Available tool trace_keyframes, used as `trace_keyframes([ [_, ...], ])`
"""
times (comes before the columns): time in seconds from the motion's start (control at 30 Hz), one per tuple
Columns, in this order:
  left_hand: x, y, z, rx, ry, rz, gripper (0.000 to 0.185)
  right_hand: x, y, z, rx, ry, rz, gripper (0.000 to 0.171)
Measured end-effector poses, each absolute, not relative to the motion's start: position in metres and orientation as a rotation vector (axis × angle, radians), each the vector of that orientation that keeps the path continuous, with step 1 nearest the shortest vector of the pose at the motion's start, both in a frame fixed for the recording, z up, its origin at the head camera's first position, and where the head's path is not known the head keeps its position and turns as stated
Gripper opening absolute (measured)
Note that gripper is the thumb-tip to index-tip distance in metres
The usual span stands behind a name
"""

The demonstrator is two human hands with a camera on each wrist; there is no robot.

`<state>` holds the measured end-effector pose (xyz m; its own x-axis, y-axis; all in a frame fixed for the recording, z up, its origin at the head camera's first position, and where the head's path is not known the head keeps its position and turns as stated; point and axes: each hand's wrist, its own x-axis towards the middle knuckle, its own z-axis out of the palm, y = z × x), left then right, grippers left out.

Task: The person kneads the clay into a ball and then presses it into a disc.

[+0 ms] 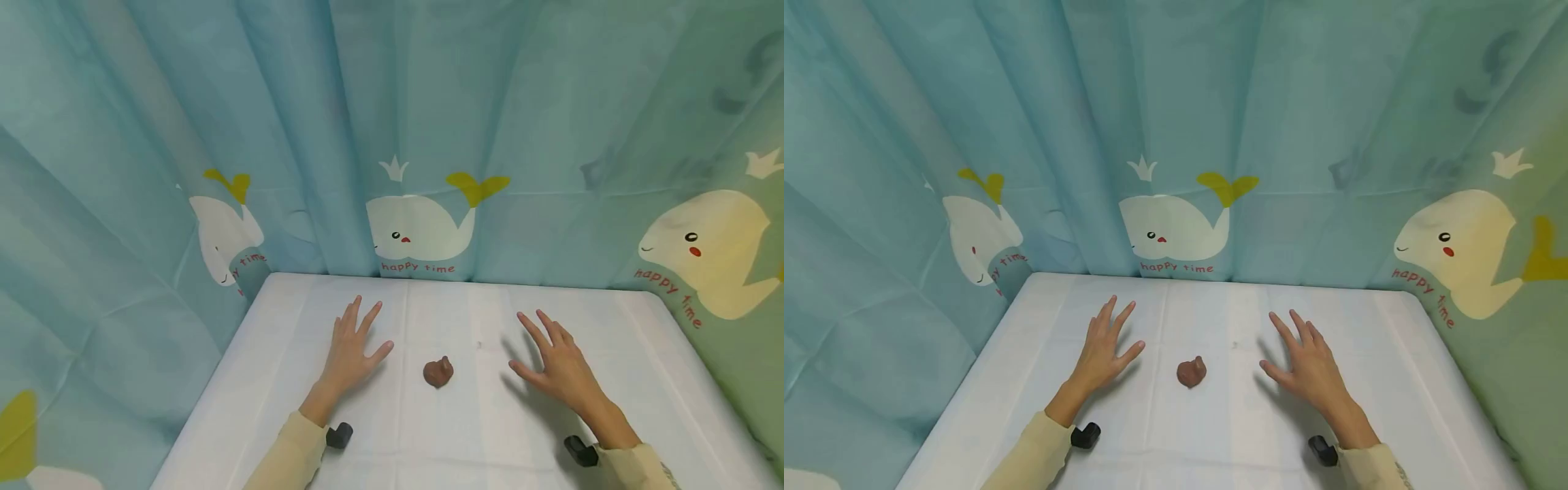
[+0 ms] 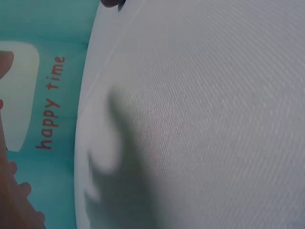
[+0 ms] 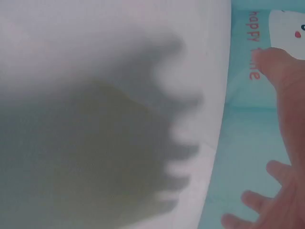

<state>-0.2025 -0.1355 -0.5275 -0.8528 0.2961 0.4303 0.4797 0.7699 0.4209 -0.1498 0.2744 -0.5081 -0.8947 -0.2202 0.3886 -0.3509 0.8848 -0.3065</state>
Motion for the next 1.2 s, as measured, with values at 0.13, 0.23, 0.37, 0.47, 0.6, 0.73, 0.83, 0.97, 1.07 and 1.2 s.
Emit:
trace_keyframes([
  [0.13, -0.203, -0.133, -0.528, -0.603, -2.618, -0.781, 0.077, -0.153, 0.264, -0.507, 0.504, -2.714, 0.595, 0.089],
  [0.23, -0.202, -0.132, -0.528, -0.6, -2.629, -0.82, 0.076, -0.155, 0.253, -0.505, 0.553, -2.732, 0.636, 0.087],
  [0.37, -0.201, -0.131, -0.529, -0.578, -2.621, -0.896, 0.076, -0.159, 0.239, -0.504, 0.601, -2.759, 0.701, 0.086],
  [0.47, -0.201, -0.13, -0.531, -0.577, -2.594, -0.935, 0.076, -0.161, 0.229, -0.504, 0.614, -2.777, 0.75, 0.086],
  [0.6, -0.201, -0.126, -0.532, -0.597, -2.57, -0.998, 0.075, -0.163, 0.216, -0.503, 0.614, -2.813, 0.85, 0.085],
  [0.73, -0.201, -0.122, -0.53, -0.594, -2.573, -1.142, 0.076, -0.166, 0.201, -0.503, 0.649, -2.839, 1.038, 0.081],
  [0.83, -0.201, -0.119, -0.528, -0.577, -2.565, -1.277, 0.077, -0.169, 0.189, -0.506, 0.696, -2.836, 1.142, 0.078],
  [0.97, -0.202, -0.115, -0.527, -0.583, -2.514, -1.434, 0.078, -0.171, 0.178, -0.511, 0.727, -2.836, 1.216, 0.078],
  [1.07, -0.202, -0.112, -0.527, -0.608, -2.472, -1.495, 0.081, -0.17, 0.173, -0.516, 0.719, -2.855, 1.247, 0.079],
  [1.2, -0.201, -0.107, -0.528, -0.632, -2.426, -1.549, 0.084, -0.168, 0.171, -0.523, 0.737, -2.856, 1.265, 0.077],
])
